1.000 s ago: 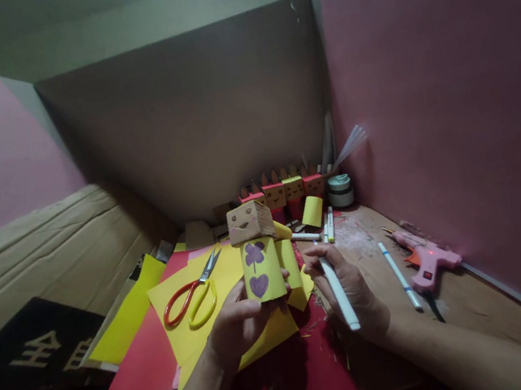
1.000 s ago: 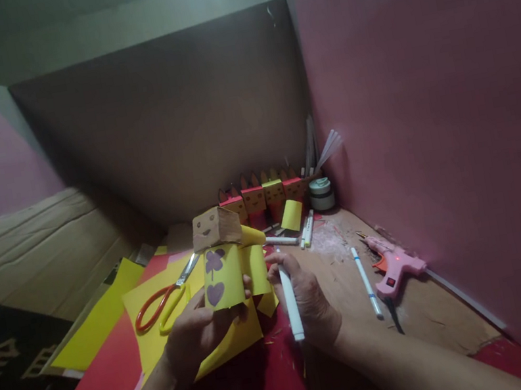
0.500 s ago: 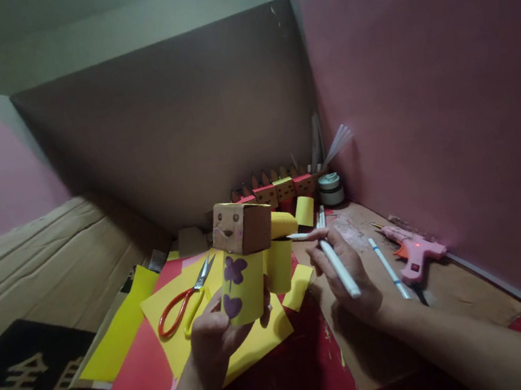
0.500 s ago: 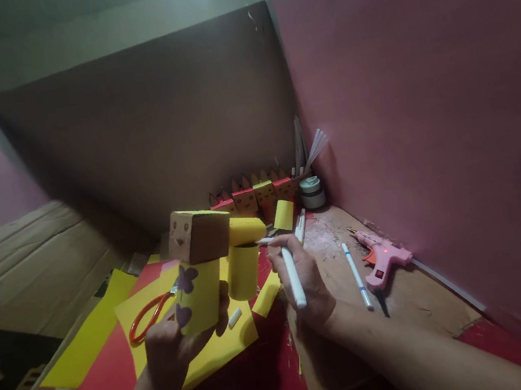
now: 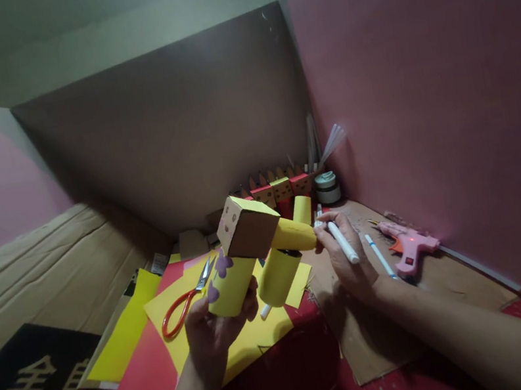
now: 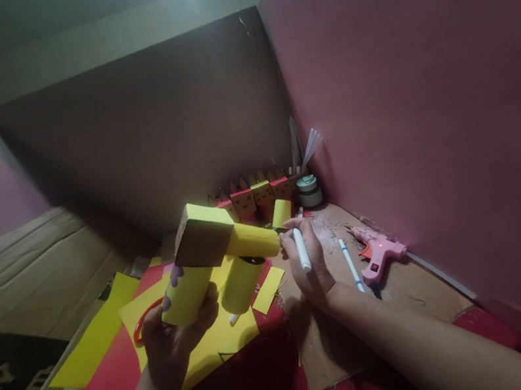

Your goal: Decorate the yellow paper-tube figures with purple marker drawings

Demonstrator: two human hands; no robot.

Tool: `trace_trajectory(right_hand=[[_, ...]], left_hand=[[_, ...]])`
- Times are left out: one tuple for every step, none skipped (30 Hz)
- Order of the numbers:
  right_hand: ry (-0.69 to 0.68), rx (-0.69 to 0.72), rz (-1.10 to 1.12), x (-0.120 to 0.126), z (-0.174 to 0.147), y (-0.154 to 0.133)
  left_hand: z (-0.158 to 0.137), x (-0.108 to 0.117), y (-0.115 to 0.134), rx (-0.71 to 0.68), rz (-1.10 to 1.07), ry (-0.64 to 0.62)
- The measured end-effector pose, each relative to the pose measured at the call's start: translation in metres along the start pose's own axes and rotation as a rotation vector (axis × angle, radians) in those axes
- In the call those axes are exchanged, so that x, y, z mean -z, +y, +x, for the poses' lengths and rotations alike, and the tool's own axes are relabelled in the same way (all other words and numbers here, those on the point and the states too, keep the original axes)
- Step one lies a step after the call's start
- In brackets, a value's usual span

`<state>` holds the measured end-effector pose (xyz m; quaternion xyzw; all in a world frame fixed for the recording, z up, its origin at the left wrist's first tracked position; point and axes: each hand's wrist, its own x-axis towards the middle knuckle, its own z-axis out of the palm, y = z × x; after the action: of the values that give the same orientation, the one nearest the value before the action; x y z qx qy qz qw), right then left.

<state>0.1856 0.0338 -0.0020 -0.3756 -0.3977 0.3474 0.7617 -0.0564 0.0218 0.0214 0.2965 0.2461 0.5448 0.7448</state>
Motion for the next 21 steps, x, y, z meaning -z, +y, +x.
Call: trace_trajectory(right_hand=[[0.003, -0.005, 0.021, 0.001, 0.001, 0.0], [-0.001, -0.013, 0.047, 0.001, 0.002, 0.001], [-0.011, -0.025, 0.077, 0.001, 0.003, 0.001], [-0.028, -0.043, 0.112, 0.001, 0.004, 0.001], [-0.051, -0.067, 0.151, 0.001, 0.005, 0.001], [-0.077, -0.095, 0.192, 0.0, 0.005, 0.001], [-0.104, -0.126, 0.233, -0.001, 0.005, 0.001], [-0.131, -0.157, 0.272, -0.002, 0.005, 0.0], [-0.156, -0.186, 0.306, -0.003, 0.005, -0.002], [-0.182, -0.213, 0.336, -0.004, 0.005, -0.004], [-0.208, -0.238, 0.361, -0.004, 0.004, -0.006], [-0.236, -0.262, 0.38, -0.005, 0.003, -0.008], [-0.263, -0.283, 0.395, -0.005, 0.001, -0.01], [-0.288, -0.301, 0.404, -0.005, 0.0, -0.012], [-0.309, -0.314, 0.409, -0.005, -0.002, -0.014], [-0.323, -0.322, 0.41, -0.004, -0.003, -0.016], [-0.33, -0.327, 0.41, -0.004, -0.005, -0.016], [-0.329, -0.327, 0.407, -0.004, -0.006, -0.017], [-0.321, -0.323, 0.403, -0.004, -0.006, -0.017], [-0.305, -0.316, 0.4, -0.004, -0.006, -0.016], [-0.284, -0.306, 0.395, -0.004, -0.006, -0.016]], left_hand=[[0.0, -0.001, 0.0, -0.013, -0.013, 0.029], [0.0, -0.003, 0.0, -0.027, -0.022, 0.056], [0.0, -0.005, 0.0, -0.037, -0.024, 0.077], [-0.001, -0.006, 0.0, -0.044, -0.021, 0.093], [-0.001, -0.008, 0.001, -0.053, -0.017, 0.101], [-0.002, -0.009, 0.002, -0.061, -0.011, 0.102], [-0.002, -0.01, 0.002, -0.062, -0.004, 0.097], [-0.001, -0.01, 0.002, -0.054, 0.002, 0.09], [-0.001, -0.01, 0.002, -0.045, 0.006, 0.084], [0.0, -0.009, 0.002, -0.035, 0.007, 0.076], [0.001, -0.008, 0.001, -0.029, 0.005, 0.068], [0.003, -0.007, 0.0, -0.034, -0.001, 0.057], [0.004, -0.005, -0.001, -0.047, -0.009, 0.044], [0.006, -0.004, -0.002, -0.065, -0.018, 0.032], [0.008, -0.004, -0.003, -0.081, -0.026, 0.024], [0.01, -0.004, -0.003, -0.092, -0.031, 0.02], [0.012, -0.004, -0.004, -0.101, -0.034, 0.023], [0.014, -0.006, -0.005, -0.107, -0.032, 0.033], [0.016, -0.007, -0.005, -0.113, -0.021, 0.047], [0.018, -0.008, -0.006, -0.118, 0.012, 0.065], [0.021, -0.009, -0.006, -0.119, 0.066, 0.083]])
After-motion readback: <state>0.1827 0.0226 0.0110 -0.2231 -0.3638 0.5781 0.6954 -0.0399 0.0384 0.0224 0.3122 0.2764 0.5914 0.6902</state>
